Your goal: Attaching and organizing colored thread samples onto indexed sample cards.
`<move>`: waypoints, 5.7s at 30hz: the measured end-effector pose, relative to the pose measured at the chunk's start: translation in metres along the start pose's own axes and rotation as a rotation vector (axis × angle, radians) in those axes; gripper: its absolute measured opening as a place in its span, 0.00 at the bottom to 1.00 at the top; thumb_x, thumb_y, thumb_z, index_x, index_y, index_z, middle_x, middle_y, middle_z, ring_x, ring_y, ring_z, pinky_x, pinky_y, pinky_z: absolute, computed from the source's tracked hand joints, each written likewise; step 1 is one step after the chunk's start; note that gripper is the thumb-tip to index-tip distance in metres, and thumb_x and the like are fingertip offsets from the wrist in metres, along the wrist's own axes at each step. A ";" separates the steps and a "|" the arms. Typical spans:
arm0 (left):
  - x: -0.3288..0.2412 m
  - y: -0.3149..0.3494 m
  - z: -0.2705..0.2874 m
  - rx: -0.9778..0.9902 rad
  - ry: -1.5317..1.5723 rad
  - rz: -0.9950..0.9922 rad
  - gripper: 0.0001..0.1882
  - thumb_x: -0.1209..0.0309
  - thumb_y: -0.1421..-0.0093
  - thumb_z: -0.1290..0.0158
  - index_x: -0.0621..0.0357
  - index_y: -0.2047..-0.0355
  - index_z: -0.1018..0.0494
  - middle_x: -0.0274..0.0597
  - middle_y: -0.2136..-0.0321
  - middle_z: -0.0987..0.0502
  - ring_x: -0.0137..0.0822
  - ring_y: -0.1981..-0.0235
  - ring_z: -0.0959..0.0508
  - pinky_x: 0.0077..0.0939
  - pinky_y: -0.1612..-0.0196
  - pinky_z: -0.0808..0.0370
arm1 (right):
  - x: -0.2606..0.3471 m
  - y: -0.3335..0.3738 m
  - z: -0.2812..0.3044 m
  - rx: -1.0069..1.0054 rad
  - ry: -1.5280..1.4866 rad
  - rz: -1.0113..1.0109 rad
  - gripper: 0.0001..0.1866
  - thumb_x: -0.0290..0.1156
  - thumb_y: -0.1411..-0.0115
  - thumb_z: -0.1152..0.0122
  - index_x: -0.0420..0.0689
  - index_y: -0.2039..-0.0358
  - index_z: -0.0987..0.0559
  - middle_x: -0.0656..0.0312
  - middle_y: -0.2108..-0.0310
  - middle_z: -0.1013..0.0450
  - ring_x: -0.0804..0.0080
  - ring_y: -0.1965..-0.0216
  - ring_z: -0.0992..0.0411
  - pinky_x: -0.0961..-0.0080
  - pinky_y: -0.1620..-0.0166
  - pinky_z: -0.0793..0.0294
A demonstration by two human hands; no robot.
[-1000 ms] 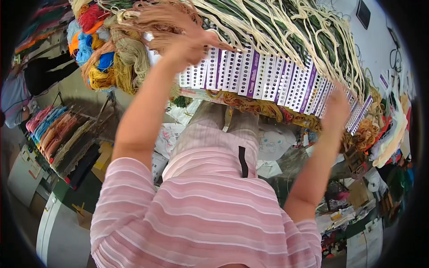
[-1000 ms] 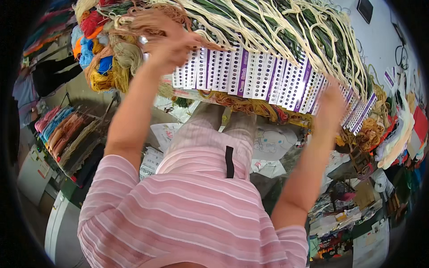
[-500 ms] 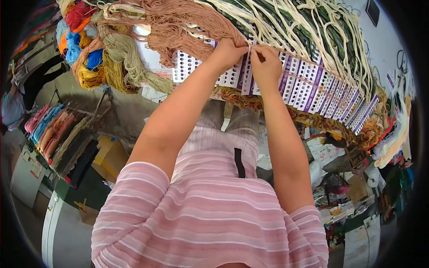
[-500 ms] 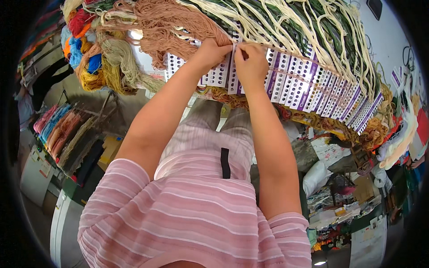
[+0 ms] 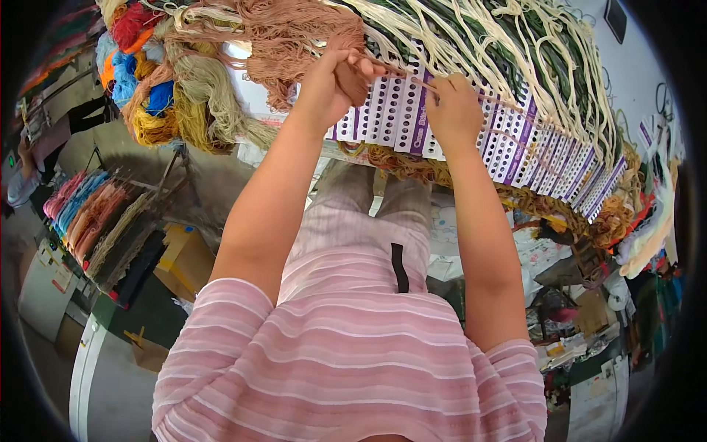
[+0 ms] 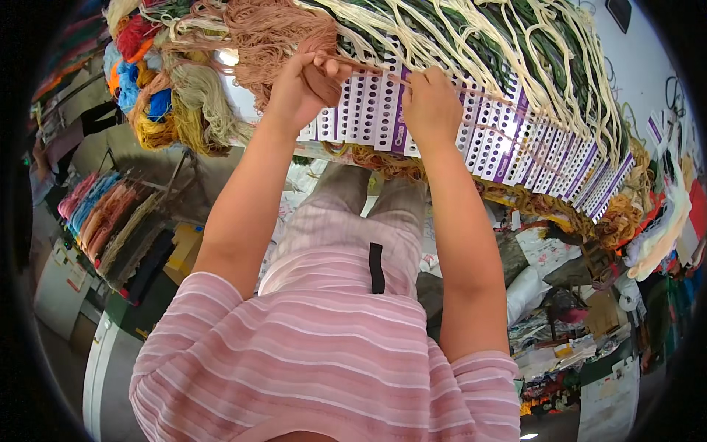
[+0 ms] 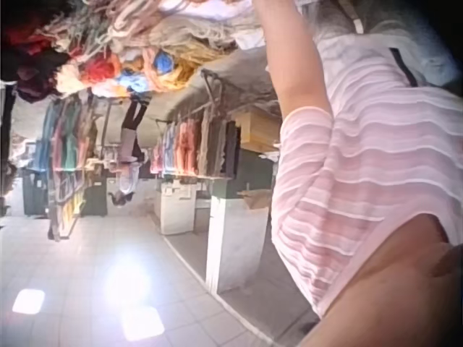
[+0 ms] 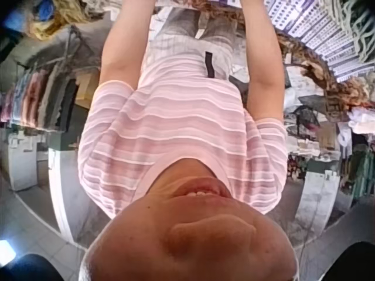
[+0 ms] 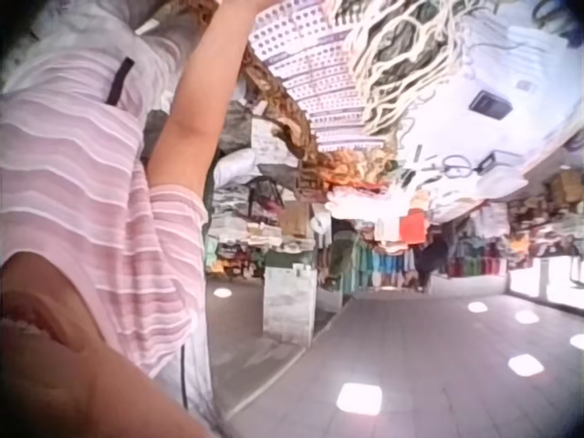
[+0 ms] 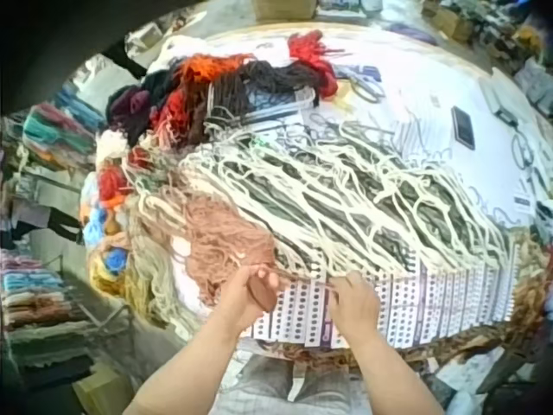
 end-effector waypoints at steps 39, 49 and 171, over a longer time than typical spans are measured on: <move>-0.055 0.082 -0.103 0.442 -0.038 0.348 0.31 0.60 0.36 0.66 0.73 0.39 0.46 0.53 0.43 0.35 0.41 0.45 0.31 0.36 0.43 0.34 | 0.108 0.002 0.067 0.342 -1.511 -0.414 0.07 0.27 0.40 0.48 0.38 0.68 0.23 0.64 0.69 0.27 0.81 0.68 0.29 0.80 0.61 0.25; -0.059 0.085 -0.096 0.498 -0.005 0.384 0.32 0.60 0.37 0.65 0.73 0.39 0.46 0.54 0.45 0.34 0.41 0.48 0.28 0.34 0.44 0.33 | 0.117 0.003 0.062 0.360 -1.276 -0.350 0.06 0.26 0.44 0.41 0.37 0.68 0.24 0.67 0.74 0.27 0.84 0.72 0.32 0.85 0.66 0.32; -0.030 0.086 -0.125 0.426 -0.084 0.424 0.29 0.61 0.36 0.64 0.73 0.42 0.41 0.49 0.41 0.36 0.42 0.45 0.30 0.37 0.42 0.35 | 0.081 0.014 0.088 0.237 -1.536 -0.391 0.08 0.24 0.40 0.46 0.37 0.62 0.24 0.65 0.65 0.26 0.81 0.64 0.30 0.82 0.57 0.31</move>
Point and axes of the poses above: each hand's wrist, its own y-axis away from the middle knuckle, its own z-axis out of the back of the hand, x = y × z, the point moved 6 cm from there along -y, towards the middle knuckle
